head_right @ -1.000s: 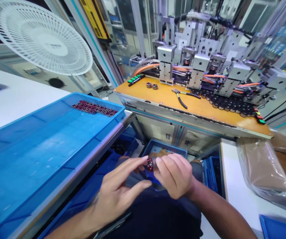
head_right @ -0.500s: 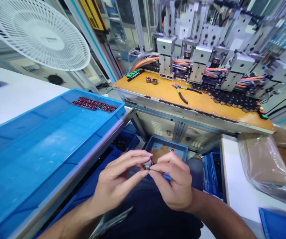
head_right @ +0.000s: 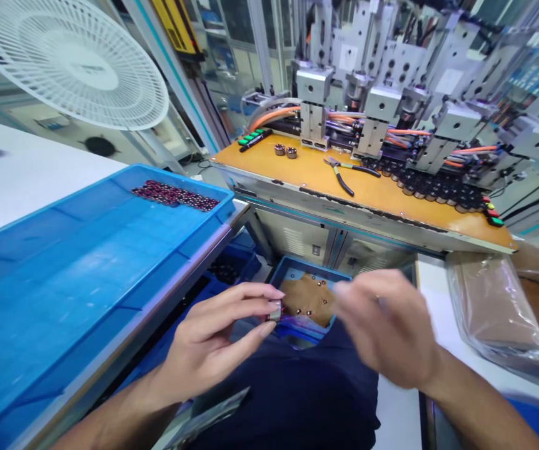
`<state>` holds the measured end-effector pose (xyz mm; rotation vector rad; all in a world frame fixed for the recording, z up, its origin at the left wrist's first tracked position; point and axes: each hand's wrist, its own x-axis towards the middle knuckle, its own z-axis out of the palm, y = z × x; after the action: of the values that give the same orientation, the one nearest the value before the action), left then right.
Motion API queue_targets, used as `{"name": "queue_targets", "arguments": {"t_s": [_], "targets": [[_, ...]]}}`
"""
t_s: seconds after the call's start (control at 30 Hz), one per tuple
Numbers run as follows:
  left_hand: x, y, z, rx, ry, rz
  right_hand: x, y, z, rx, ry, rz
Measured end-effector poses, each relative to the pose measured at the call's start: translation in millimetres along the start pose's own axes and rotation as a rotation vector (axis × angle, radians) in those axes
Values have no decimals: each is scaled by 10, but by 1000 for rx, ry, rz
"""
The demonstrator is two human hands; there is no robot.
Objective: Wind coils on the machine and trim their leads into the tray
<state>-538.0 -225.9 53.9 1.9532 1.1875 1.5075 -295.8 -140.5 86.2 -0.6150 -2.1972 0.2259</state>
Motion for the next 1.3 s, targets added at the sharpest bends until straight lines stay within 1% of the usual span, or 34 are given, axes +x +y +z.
{"name": "queue_targets", "arguments": {"t_s": [0.07, 0.1, 0.13, 0.17, 0.2, 0.23, 0.27, 0.33, 0.37, 0.4, 0.43, 0.47, 0.5, 0.53, 0.57, 0.6, 0.63, 0.7, 0.73, 0.8, 0.87, 0.97, 1.03, 1.1, 1.13, 1.2, 1.23, 1.3], "targets": [[13, 12, 10, 17, -21, 21, 162, -58, -26, -81, -231, -315], [15, 16, 14, 16, -27, 25, 230, -90, 5, -97, -305, -421], [13, 18, 16, 12, -34, 25, 281, -121, 56, -113, -358, -475], [7, 17, 13, 5, -39, 19, 313, -152, 115, -121, -389, -483], [-3, 16, 4, -5, -42, 11, 327, -184, 173, -99, -425, -436], [-14, 13, -9, -16, -44, 2, 327, -216, 222, -35, -477, -344], [-27, 9, -27, -27, -42, -8, 323, -245, 258, 72, -542, -214], [-54, 2, -69, -47, -38, -24, 340, -271, 286, 363, -725, 76], [-66, -2, -91, -55, -34, -27, 382, -251, 285, 499, -819, 194], [-77, -4, -111, -60, -24, -27, 455, -199, 282, 580, -870, 273], [-86, -6, -128, -63, -10, -26, 564, -108, 280, 576, -840, 303], [-94, -9, -142, -68, 8, -24, 704, 23, 285, 486, -734, 293], [-100, -12, -153, -76, 31, -25, 870, 192, 298, 323, -576, 268], [-104, -16, -161, -87, 58, -28, 1049, 392, 320, 92, -358, 220], [-107, -21, -167, -98, 85, -35, 1227, 611, 351, -127, -239, 189], [-109, -27, -172, -108, 109, -43, 1393, 835, 390, -324, -227, 184], [-111, -33, -177, -112, 134, -52, 1534, 1047, 435, -486, -278, 201], [-115, -44, -190, -98, 184, -71, 1720, 1386, 537, -558, -359, 231], [-119, -47, -199, -85, 203, -77, 1766, 1495, 586, -569, -404, 250], [-133, -53, -219, -61, 236, -90, 1779, 1591, 651, -584, -466, 280], [-152, -59, -235, -63, 273, -115, 1718, 1564, 646, -601, -507, 285], [-177, -79, -238, -135, 340, -178, 1489, 1416, 516, -585, -555, 229], [-186, -94, -228, -183, 361, -208, 1212, 1264, 415, -561, -540, 136], [-186, -105, -213, -189, 363, -209, 826, 1050, 361, -494, -456, 41], [-183, -107, -206, -180, 357, -200, 602, 915, 358, -413, -415, 20], [-169, -109, -189, -149, 339, -178, 137, 602, 391, -150, -362, 61], [-160, -108, -180, -131, 325, -167, -84, 434, 418, -5, -352, 120], [-140, -104, -156, -99, 298, -150, -455, 107, 468, 276, -398, 274]]}}
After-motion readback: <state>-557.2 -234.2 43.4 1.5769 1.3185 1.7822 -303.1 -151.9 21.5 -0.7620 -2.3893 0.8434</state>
